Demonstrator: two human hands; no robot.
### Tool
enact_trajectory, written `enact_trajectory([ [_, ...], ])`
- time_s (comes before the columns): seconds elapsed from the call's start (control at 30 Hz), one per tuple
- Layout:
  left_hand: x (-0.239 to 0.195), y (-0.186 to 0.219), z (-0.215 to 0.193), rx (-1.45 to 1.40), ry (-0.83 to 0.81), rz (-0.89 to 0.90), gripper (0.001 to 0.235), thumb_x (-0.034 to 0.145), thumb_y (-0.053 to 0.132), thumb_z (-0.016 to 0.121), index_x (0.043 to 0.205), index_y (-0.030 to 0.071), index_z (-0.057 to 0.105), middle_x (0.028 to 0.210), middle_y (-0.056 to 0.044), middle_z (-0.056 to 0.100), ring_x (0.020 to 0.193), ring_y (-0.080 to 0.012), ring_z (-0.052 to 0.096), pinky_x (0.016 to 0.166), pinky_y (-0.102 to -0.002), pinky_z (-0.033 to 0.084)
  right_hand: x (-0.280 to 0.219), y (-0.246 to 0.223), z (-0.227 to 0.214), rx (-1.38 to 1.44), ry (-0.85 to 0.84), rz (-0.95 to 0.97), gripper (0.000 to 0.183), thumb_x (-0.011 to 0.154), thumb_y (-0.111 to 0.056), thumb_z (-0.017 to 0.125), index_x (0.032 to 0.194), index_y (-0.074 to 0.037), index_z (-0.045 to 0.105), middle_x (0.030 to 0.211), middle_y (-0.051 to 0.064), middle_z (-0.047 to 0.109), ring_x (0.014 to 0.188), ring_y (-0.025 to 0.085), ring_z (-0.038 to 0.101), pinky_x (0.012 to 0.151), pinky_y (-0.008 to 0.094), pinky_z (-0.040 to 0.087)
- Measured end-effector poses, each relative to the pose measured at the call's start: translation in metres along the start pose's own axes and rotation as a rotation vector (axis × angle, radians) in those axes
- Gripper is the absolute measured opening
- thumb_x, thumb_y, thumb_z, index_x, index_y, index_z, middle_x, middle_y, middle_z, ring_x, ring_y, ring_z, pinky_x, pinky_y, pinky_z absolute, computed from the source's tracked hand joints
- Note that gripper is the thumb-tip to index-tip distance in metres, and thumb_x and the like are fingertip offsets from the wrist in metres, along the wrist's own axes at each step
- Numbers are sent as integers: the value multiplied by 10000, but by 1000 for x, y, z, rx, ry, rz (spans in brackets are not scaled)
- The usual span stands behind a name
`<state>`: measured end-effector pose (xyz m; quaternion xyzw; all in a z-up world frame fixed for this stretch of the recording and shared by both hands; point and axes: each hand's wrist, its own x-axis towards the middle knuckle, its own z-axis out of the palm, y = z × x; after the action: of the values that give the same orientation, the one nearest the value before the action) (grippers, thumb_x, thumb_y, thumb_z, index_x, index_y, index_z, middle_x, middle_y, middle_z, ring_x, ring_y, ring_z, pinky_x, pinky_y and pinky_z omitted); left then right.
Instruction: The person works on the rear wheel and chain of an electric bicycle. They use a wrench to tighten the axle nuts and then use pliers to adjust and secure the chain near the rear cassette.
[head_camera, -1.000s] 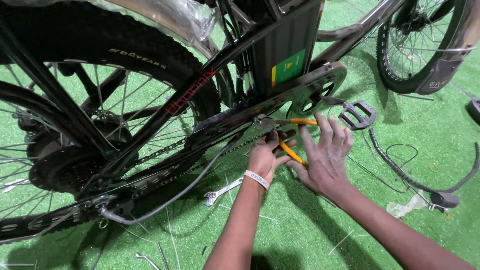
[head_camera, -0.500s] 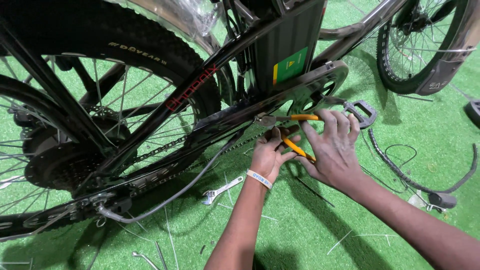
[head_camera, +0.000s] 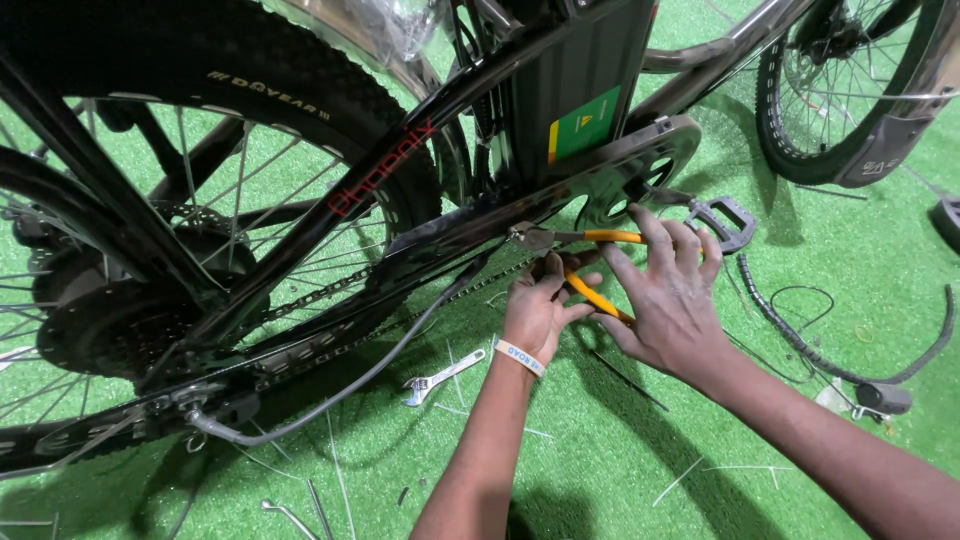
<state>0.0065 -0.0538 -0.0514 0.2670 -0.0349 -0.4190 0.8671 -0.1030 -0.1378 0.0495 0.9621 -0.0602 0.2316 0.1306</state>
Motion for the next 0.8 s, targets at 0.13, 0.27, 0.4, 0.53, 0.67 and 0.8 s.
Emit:
enact_trajectory([
  [0.13, 0, -1, -1, 28, 14, 6, 156, 975, 235, 584, 931, 95, 635, 1062, -185, 697, 913, -367, 696, 727, -624, 546, -4, 1, 9, -33, -9, 8, 732, 618, -569, 698, 1195, -146, 543, 1377, 223, 362, 1182, 375, 323, 1030, 585, 110],
  [0.27, 0, 1, -7, 84, 11, 3, 187, 983, 252, 575, 947, 77, 630, 1061, -198, 696, 872, -349, 704, 683, -580, 569, -8, -6, 14, 8, 11, 35, 711, 737, -657, 583, 1208, -127, 532, 1385, 219, 344, 1155, 366, 301, 1007, 566, 118],
  [0.4, 1, 2, -13, 138, -14, -3, 185, 989, 252, 563, 982, 80, 632, 1072, -174, 698, 849, -299, 709, 675, -536, 591, -8, -10, 15, -5, 37, 31, 765, 771, -731, 519, 1185, -88, 548, 1406, 238, 326, 1159, 366, 278, 1003, 550, 106],
  [0.53, -4, 8, -11, 163, -19, -4, 158, 996, 222, 539, 998, 88, 624, 1050, -123, 702, 819, -243, 702, 670, -505, 604, -7, -13, 6, 8, 20, 20, 851, 711, -800, 521, 1191, -97, 539, 1406, 219, 328, 1140, 347, 272, 987, 540, 118],
  [0.67, -6, 10, -9, 139, -39, 3, 99, 978, 122, 521, 1004, 80, 607, 1049, -126, 691, 845, -269, 696, 688, -505, 605, -8, -12, 4, 14, -8, 6, 888, 673, -780, 557, 1222, -84, 523, 1411, 186, 327, 1141, 345, 267, 989, 547, 114],
  [0.8, -1, 4, -12, 34, -86, 11, 117, 980, 65, 485, 1017, 79, 594, 1115, -170, 674, 934, -336, 684, 733, -558, 577, -8, -11, 3, -13, -65, 17, 935, 551, -640, 734, 1271, -89, 505, 1410, 157, 324, 1136, 349, 265, 990, 563, 127],
])
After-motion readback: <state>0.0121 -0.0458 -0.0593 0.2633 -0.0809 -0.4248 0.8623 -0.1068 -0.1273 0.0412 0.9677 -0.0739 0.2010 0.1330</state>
